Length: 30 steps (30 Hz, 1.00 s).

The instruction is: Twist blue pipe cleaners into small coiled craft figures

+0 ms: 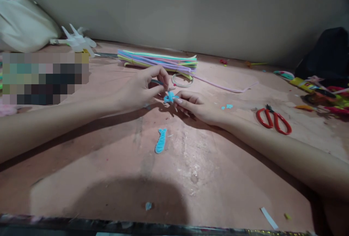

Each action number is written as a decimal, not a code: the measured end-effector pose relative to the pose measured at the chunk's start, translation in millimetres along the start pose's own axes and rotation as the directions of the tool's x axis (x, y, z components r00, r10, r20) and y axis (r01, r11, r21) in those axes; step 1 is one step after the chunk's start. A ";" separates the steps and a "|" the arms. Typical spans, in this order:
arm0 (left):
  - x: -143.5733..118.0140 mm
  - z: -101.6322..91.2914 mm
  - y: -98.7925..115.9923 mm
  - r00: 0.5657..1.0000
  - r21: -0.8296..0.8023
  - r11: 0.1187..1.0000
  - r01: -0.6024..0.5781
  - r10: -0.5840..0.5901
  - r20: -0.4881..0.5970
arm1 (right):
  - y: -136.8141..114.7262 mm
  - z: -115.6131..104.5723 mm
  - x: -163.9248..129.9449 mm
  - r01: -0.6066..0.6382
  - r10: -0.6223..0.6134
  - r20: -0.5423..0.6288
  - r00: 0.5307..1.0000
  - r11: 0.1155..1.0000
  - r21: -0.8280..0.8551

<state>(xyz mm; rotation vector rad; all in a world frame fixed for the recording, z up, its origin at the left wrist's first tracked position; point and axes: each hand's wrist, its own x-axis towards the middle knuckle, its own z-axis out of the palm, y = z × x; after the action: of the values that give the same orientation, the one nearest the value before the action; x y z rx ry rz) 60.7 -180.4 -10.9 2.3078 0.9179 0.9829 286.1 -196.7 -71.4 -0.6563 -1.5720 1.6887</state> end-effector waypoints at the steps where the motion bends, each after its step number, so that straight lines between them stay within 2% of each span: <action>1: 0.6 -2.2 4.0 0.999 0.002 1.000 0.028 -0.028 0.025 | 0.1 -1.8 0.9 0.001 -0.001 0.007 1.000 1.000 0.009; 4: 2.3 -8.7 12.0 0.996 -0.009 0.999 0.053 -0.052 0.078 | -0.5 -6.6 2.3 0.006 -0.006 0.006 1.000 1.000 0.015; 9: 1.6 -5.7 5.8 0.999 -0.025 1.000 0.015 -0.014 0.040 | -8.2 -5.5 0.7 -0.081 0.081 0.004 0.997 0.996 0.042; 12: 0.1 -2.8 -0.7 0.996 -0.051 0.997 -0.057 0.060 0.063 | -12.4 -1.5 0.3 -0.069 0.069 0.013 0.998 0.996 -0.049; 16: -1.0 -3.2 -8.9 0.983 -0.060 0.987 -0.152 0.157 0.096 | -11.1 1.4 0.4 -0.051 0.050 -0.025 0.998 0.998 -0.033; 20: -1.4 -3.8 -10.6 0.984 -0.053 0.992 -0.118 0.124 0.125 | -13.2 0.2 -1.4 -0.069 0.068 -0.006 0.998 0.992 -0.101; 24: -1.6 -0.2 -2.4 0.988 -0.093 0.992 -0.082 0.093 0.122 | -17.1 -0.4 -4.1 -0.054 0.056 0.021 0.998 0.991 -0.119; 27: -2.7 6.1 -1.0 0.995 -0.136 0.990 0.037 -0.024 0.094 | -14.5 -0.2 -5.5 -0.029 0.031 0.069 0.997 0.999 -0.034; 30: -4.5 13.5 -11.2 0.982 -0.215 0.963 0.165 -0.139 0.130 | -10.1 -0.2 -6.7 -0.044 0.039 0.075 0.996 0.997 0.068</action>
<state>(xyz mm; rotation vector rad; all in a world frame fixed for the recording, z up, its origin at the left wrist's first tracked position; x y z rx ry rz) 64.1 -178.2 -28.5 2.0487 0.8751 0.8347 292.0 -202.0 -62.2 -0.6009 -1.5524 1.8090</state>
